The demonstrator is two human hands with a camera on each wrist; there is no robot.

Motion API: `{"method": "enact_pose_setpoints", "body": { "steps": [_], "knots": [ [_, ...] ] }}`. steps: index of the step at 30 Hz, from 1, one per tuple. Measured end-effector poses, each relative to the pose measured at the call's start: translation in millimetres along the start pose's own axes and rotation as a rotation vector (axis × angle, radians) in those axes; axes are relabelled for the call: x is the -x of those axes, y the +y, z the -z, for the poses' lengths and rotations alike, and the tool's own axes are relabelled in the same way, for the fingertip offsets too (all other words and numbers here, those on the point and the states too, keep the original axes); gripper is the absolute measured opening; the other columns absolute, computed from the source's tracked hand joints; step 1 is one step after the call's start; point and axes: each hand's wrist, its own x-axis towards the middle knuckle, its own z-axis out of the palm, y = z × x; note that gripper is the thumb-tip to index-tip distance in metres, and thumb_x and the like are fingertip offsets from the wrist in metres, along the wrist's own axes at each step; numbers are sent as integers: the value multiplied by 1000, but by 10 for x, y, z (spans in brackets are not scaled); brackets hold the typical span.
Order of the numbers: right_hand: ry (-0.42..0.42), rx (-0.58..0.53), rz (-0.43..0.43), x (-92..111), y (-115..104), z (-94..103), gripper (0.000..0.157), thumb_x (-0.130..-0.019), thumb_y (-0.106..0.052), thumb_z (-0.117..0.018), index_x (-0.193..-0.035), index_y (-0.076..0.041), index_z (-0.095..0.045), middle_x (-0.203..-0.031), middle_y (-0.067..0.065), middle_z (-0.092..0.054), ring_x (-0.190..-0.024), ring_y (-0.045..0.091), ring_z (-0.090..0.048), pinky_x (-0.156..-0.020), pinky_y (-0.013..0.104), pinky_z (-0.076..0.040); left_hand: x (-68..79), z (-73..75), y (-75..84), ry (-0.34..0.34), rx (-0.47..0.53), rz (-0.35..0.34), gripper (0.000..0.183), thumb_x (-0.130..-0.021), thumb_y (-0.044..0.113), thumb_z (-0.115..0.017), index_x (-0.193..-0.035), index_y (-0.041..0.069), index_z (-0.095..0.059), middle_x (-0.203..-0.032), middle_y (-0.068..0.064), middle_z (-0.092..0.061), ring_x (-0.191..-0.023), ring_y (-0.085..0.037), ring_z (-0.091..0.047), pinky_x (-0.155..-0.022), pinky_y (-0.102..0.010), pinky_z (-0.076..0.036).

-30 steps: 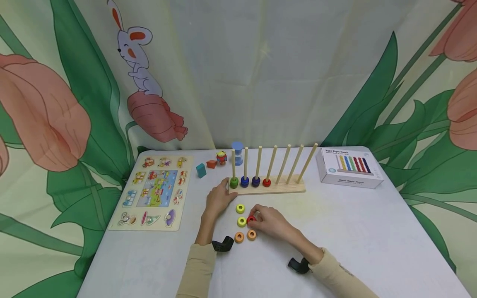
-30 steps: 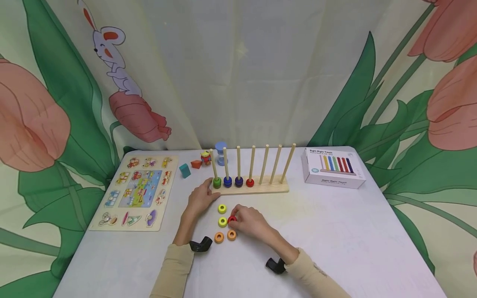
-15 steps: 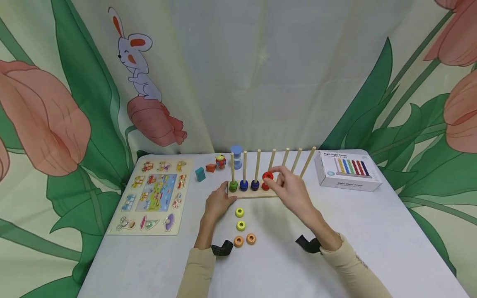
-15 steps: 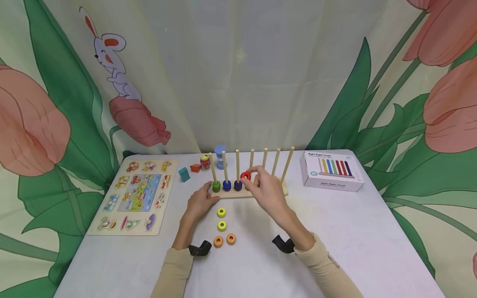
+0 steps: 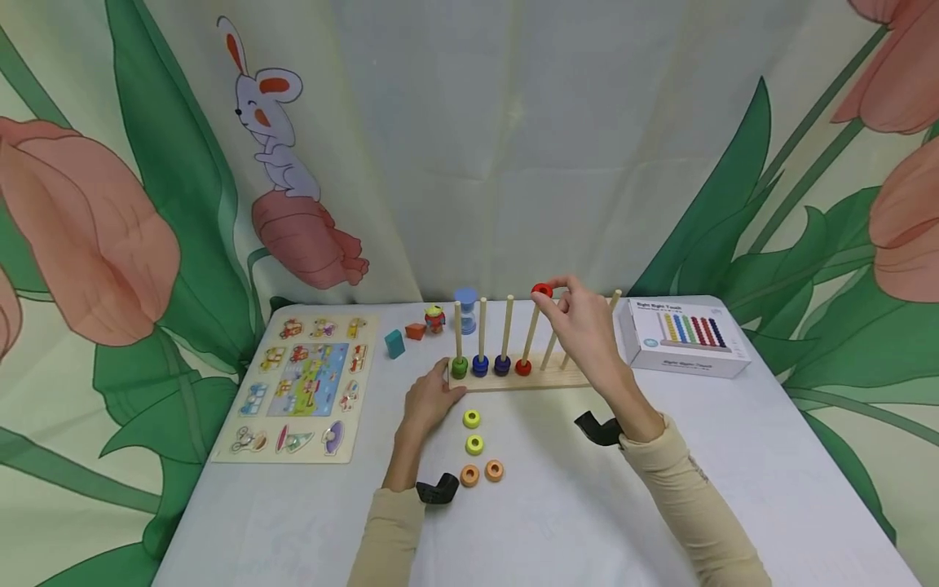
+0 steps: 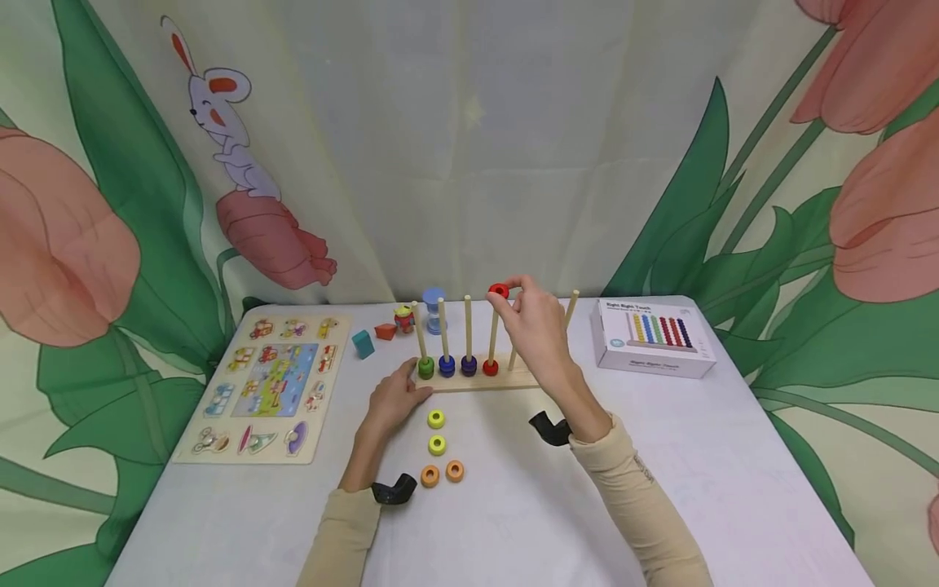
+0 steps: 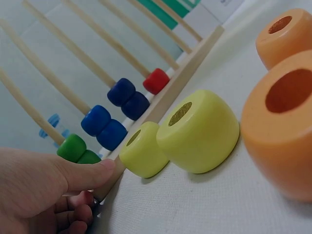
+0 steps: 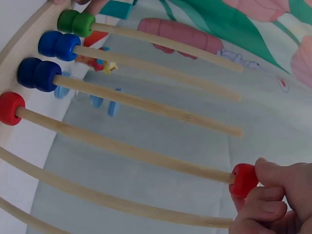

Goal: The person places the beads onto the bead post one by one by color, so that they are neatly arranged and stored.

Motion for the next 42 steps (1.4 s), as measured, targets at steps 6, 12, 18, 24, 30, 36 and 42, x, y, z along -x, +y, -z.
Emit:
{"method": "enact_pose_setpoints", "body": {
  "steps": [6, 12, 18, 24, 30, 36, 42],
  "knots": [
    [6, 1, -8, -5, 31, -28, 43, -91, -39, -63, -115, -5, -60, -55, 3, -46, -43, 19, -40, -41, 31, -28, -4, 18, 24, 1, -2, 5, 68, -87, 35, -69, -143, 8, -41, -68, -2, -53, -58, -17, -47, -54, -32, -35],
    [94, -96, 47, 229, 78, -122, 37, -89, -32, -67, -115, -6, -59, -54, 1, -45, -42, 17, -40, -42, 30, -30, 7, 12, 29, 0, -1, 2, 67, -87, 34, -70, -142, 8, -42, -68, -2, -53, -58, -17, -47, -53, -32, -34],
    [-91, -161, -39, 706, 200, -397, 27, -88, -29, -69, -108, -13, -60, -53, -3, -46, -43, 12, -39, -41, 26, -31, 6, -6, 33, -11, -7, 11, 68, -86, 35, -70, -143, 8, -42, -68, -2, -54, -57, -16, -47, -53, -32, -35],
    [-408, -107, -64, 1165, 340, -718, 31, -85, -30, -73, -107, -10, -63, -52, -7, -47, -44, 7, -40, -43, 24, -32, -14, 13, 37, 8, -1, 8, 68, -86, 34, -71, -142, 8, -43, -67, -2, -53, -57, -16, -47, -54, -32, -35],
    [-706, -38, -28, 1473, 453, -878, 31, -77, -32, -79, -100, -17, -65, -54, -10, -48, -46, 4, -42, -45, 23, -33, -14, 15, 12, -6, -8, 11, 68, -86, 35, -70, -142, 8, -42, -68, -2, -53, -58, -17, -47, -53, -32, -34],
    [-700, -14, -19, 1476, 472, -844, 27, -78, -31, -78, -99, -18, -68, -55, -10, -48, -47, 4, -42, -45, 23, -33, -18, 4, 20, -2, -2, -1, 69, -86, 35, -70, -142, 7, -42, -68, -2, -54, -58, -17, -47, -53, -32, -35],
    [-541, 35, -29, 1233, 358, -596, 27, -80, -29, -77, -101, -14, -68, -54, -9, -47, -45, 6, -42, -44, 23, -32, 0, -8, 42, -2, -4, 15, 68, -86, 33, -70, -142, 7, -42, -69, -3, -53, -60, -17, -47, -54, -32, -35]
  ]
}}
